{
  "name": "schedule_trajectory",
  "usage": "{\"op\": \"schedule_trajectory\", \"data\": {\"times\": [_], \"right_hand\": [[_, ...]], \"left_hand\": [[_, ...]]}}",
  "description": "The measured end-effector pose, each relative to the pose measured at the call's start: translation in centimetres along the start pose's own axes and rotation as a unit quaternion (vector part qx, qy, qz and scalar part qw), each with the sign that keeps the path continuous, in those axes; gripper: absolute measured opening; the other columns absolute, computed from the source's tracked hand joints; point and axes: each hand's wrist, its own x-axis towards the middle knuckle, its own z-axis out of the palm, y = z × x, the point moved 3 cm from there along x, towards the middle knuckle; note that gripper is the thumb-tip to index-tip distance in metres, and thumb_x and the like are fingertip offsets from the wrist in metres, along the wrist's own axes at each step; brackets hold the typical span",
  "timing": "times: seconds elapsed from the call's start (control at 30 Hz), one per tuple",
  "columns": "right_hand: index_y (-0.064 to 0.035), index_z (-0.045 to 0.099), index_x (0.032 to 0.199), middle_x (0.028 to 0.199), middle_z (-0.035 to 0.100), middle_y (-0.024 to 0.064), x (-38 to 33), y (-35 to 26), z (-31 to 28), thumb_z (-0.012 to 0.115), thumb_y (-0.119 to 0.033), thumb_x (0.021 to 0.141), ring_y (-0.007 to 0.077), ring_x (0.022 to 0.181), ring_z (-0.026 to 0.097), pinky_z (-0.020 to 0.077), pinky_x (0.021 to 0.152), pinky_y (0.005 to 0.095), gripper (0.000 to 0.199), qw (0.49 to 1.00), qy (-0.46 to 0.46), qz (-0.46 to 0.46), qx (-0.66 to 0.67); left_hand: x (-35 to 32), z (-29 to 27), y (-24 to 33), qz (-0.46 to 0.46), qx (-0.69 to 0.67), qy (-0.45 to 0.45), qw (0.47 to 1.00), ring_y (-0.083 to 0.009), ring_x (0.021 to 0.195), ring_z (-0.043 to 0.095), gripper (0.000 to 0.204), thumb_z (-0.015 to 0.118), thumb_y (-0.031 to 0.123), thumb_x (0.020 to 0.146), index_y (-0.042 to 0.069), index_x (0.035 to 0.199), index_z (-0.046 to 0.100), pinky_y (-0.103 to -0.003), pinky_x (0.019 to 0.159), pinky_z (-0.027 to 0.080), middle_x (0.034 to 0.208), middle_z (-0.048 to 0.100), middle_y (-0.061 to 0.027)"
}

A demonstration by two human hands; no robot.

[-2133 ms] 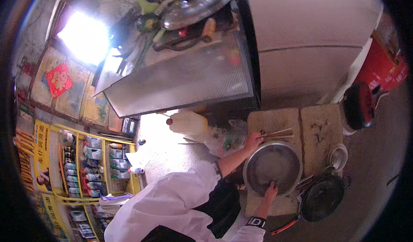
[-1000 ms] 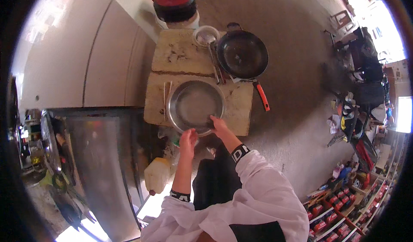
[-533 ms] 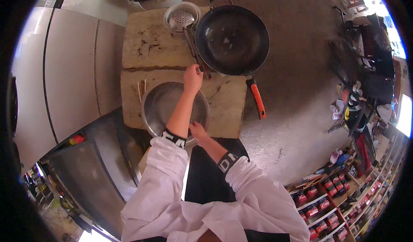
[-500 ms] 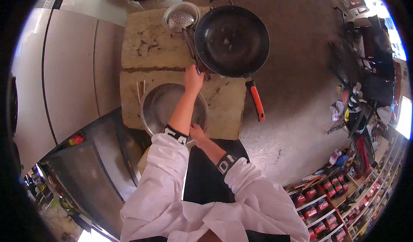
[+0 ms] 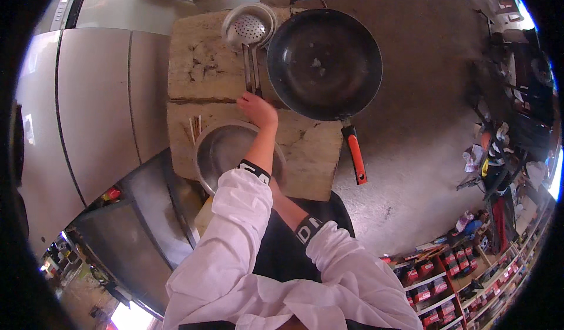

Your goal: The person washes various kitchen utensils and cookware in a metal basin using a steel wool scrubber. They clean chopsticks, a slotted spoon, a ladle, and a small bowl, rinsing each item in the basin.

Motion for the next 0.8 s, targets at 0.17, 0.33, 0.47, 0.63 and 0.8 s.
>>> {"op": "schedule_trajectory", "data": {"times": [0.17, 0.33, 0.47, 0.63, 0.8], "right_hand": [[0.0017, 0.059, 0.104, 0.094, 0.064, 0.0074, -0.2, 0.0, 0.0, 0.057, -0.029, 0.085, 0.0173, 0.084, 0.059, 0.0461, 0.072, 0.0323, 0.037, 1.0, 0.017, -0.006, -0.005], [0.0026, 0.059, 0.101, 0.093, 0.064, 0.008, 0.7, -0.2, -1.2, 0.057, -0.03, 0.085, 0.0176, 0.082, 0.059, 0.0458, 0.071, 0.0326, 0.037, 0.989, 0.073, -0.044, -0.119], [0.0054, 0.058, 0.104, 0.092, 0.063, 0.0095, 1.8, -0.6, -1.4, 0.058, -0.033, 0.084, 0.0183, 0.08, 0.057, 0.0449, 0.071, 0.0328, 0.044, 0.95, 0.127, -0.038, -0.282], [0.0052, 0.057, 0.108, 0.093, 0.063, 0.0084, -0.8, -3.5, 1.6, 0.06, -0.034, 0.083, 0.0181, 0.082, 0.057, 0.0445, 0.074, 0.0308, 0.047, 0.934, 0.17, -0.084, -0.304], [0.0025, 0.058, 0.107, 0.096, 0.061, 0.0074, -1.8, -5.6, 3.7, 0.063, -0.03, 0.081, 0.0163, 0.087, 0.055, 0.0439, 0.077, 0.0298, 0.042, 0.952, 0.144, -0.062, -0.264]], "left_hand": [[0.5, -1.2, -0.1, -0.004, 0.002, 0.021, 1.0, -0.0391, 0.091, 0.051, 0.027, 0.059, 0.009, 0.077, -0.001, 0.097, 0.043, -0.046, 0.077, 0.043, 0.102, 0.048, -0.0201], [1.0, -2.0, 0.7, -0.009, -0.15, -0.042, 0.988, -0.0354, 0.083, 0.057, 0.034, 0.06, 0.021, 0.078, -0.001, 0.099, 0.044, -0.046, 0.069, 0.046, 0.092, 0.055, -0.0174], [3.6, -1.8, -0.5, -0.015, -0.307, -0.082, 0.948, -0.0253, 0.063, 0.056, 0.035, 0.06, 0.031, 0.083, -0.001, 0.093, 0.049, -0.037, 0.058, 0.044, 0.073, 0.057, -0.0111], [4.5, -6.3, 0.3, -0.071, -0.599, -0.179, 0.777, -0.0061, 0.04, 0.038, 0.032, 0.048, 0.035, 0.094, 0.004, 0.086, 0.055, -0.021, 0.037, 0.029, 0.062, 0.047, -0.0008], [2.2, -13.7, -5.4, -0.106, -0.603, -0.203, 0.764, -0.0084, 0.044, 0.041, 0.034, 0.046, 0.035, 0.094, 0.004, 0.082, 0.053, -0.022, 0.039, 0.031, 0.062, 0.047, -0.001]]}}
